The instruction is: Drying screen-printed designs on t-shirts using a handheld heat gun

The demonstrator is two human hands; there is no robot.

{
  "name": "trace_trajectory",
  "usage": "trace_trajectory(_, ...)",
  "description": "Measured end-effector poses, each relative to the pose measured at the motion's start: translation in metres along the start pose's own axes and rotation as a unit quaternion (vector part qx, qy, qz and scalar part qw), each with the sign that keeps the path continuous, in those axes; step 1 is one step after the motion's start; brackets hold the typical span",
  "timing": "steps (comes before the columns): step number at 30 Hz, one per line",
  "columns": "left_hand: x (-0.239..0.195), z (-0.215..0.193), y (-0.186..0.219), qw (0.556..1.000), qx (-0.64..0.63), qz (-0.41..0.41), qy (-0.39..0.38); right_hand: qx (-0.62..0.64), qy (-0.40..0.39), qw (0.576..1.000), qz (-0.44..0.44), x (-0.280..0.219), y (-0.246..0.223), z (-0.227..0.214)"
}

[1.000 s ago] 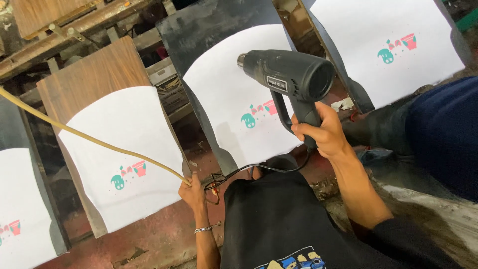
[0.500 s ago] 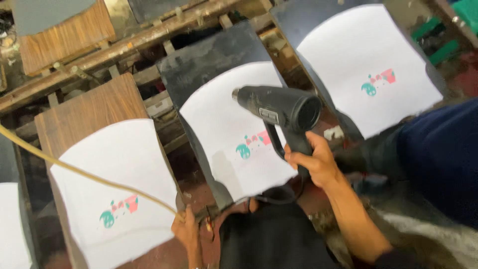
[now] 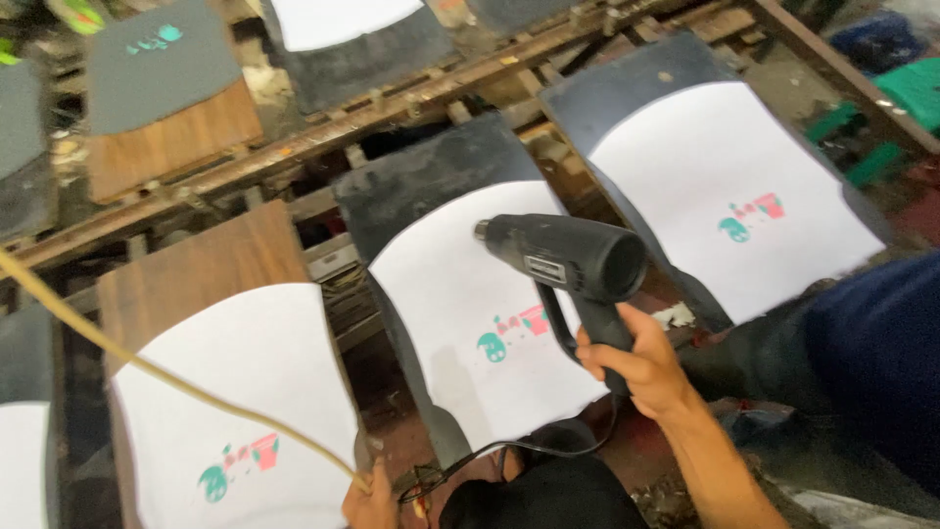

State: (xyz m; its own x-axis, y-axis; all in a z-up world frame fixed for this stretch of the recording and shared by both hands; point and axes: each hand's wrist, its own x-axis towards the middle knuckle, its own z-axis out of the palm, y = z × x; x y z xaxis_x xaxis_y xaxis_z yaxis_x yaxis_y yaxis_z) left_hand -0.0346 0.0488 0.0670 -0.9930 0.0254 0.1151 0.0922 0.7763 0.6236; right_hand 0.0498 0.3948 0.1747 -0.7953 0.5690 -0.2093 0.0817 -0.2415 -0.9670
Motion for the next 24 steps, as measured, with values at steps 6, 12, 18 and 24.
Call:
trace_trajectory(6, -0.039, 0.027, -0.076, 0.947, -0.154, -0.278, 0.045, -0.017, -0.096, 0.995, -0.036, -0.016, -0.039, 0.015)
trace_trajectory(12, -0.038, 0.019, -0.061, 0.945, -0.189, -0.264, 0.044, 0.002, -0.084, 0.996, -0.034, -0.016, -0.043, 0.014)
trace_trajectory(18, -0.044, 0.034, -0.084, 0.936, -0.233, -0.252, 0.079, 0.046, -0.074, 0.995, -0.057, -0.006, -0.011, 0.000)
trace_trajectory(24, -0.036, 0.011, -0.044, 0.936, -0.223, -0.270, 0.044, -0.004, -0.073, 0.996, -0.043, -0.014, -0.044, 0.013)
